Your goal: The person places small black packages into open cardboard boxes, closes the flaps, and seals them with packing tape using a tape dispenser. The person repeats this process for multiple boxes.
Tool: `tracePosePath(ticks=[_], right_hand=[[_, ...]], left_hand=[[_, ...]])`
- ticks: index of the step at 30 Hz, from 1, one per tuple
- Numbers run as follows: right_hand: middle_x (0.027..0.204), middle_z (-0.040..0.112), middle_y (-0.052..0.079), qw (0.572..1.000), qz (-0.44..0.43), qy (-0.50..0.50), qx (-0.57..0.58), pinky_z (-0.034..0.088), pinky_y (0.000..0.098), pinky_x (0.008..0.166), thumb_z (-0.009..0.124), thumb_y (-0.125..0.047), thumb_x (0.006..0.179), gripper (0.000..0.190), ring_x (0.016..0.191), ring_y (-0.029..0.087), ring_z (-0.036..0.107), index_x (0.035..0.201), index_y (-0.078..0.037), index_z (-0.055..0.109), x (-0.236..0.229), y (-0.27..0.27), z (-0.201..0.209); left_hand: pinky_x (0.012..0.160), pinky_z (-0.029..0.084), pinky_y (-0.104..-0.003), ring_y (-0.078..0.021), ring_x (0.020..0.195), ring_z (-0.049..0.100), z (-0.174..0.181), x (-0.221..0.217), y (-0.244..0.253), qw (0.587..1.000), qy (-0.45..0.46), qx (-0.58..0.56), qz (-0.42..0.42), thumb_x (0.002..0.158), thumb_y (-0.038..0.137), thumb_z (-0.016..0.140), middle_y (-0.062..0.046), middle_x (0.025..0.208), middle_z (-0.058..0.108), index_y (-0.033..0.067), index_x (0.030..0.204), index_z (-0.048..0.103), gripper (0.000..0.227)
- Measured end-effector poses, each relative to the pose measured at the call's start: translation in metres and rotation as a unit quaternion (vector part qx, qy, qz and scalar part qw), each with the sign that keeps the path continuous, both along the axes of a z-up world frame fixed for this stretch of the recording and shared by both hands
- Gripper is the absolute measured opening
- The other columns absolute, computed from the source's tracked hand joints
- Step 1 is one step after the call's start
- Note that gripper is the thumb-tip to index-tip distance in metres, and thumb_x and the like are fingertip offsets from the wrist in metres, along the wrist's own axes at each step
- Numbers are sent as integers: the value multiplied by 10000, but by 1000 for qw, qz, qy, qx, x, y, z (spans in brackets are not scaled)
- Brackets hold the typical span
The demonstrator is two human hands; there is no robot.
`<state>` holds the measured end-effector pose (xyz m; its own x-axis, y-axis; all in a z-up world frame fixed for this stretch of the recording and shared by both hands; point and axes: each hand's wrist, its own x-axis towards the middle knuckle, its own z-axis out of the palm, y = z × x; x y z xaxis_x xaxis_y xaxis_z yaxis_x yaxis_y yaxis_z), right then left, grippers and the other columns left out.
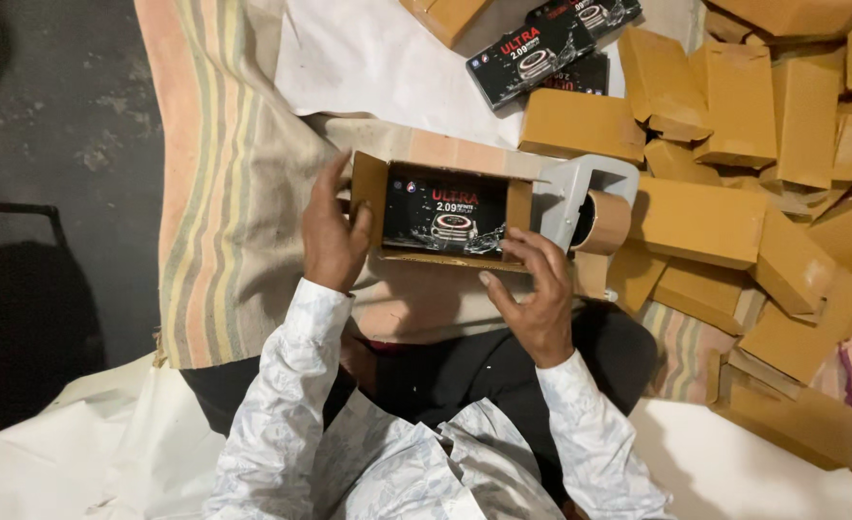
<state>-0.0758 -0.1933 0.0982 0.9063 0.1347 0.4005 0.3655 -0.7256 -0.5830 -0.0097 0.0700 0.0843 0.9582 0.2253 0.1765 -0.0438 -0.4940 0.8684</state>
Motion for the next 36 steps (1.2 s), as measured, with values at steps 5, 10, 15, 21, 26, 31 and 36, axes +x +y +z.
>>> tracePosePath(ticks=[5,10,15,21,26,31,36], right_hand=[[1224,683,161,990,26,126,-60,564,442,931,883,-261,796,594,1085,291,666,1270,-27,611,19,-5,-16],[1194,510,183,992,-19,103,71,597,429,886,826,-418,804,788,971,277,609,1359,32,494,23,-7,-20],[1255,527,150,981,3,-36,-189,453,495,1029,787,-536,810,643,1203,348,481,1228,-65,656,28,-12,-18],[1325,505,160,986,-26,69,-149,438,508,1089,749,-639,868,767,1257,349,463,1329,-56,561,47,-13,-34],[1533,351,250,987,-11,53,-149,333,572,1177,725,-478,936,791,1413,441,339,1552,-62,455,55,-3,-51],[1669,121,340,997,18,66,-22,205,603,1260,700,-360,996,796,1555,518,120,1591,18,331,46,0,-57],[1388,415,258,995,-77,6,-62,397,549,1149,716,-399,987,508,1369,402,389,1262,-3,556,33,-1,-56]], left_hand=[[829,593,-436,-408,978,672,7,7,-5,979,61,146,-125,744,-119,603,-271,1397,455,155,1402,649,715],[862,573,-450,-390,937,672,11,10,-12,966,40,208,-151,805,-18,667,-224,1235,529,175,1119,809,394],[869,551,-472,-375,927,674,13,10,-7,960,89,204,-171,868,146,674,-207,1133,588,132,1111,808,278],[996,524,-438,-369,1029,697,17,11,1,960,195,114,-168,1026,367,626,-231,1151,687,98,1193,754,342],[974,506,-492,-450,1230,579,2,1,-10,978,57,144,-141,882,194,717,-273,1423,525,118,1542,434,723],[1018,525,-478,-400,1275,603,-14,-5,-24,992,20,79,-95,972,-22,595,-213,1501,543,142,1613,319,716],[1016,570,-431,-400,1267,636,-14,-1,-20,994,-30,50,-90,961,15,636,-241,1448,575,142,1521,415,615]])
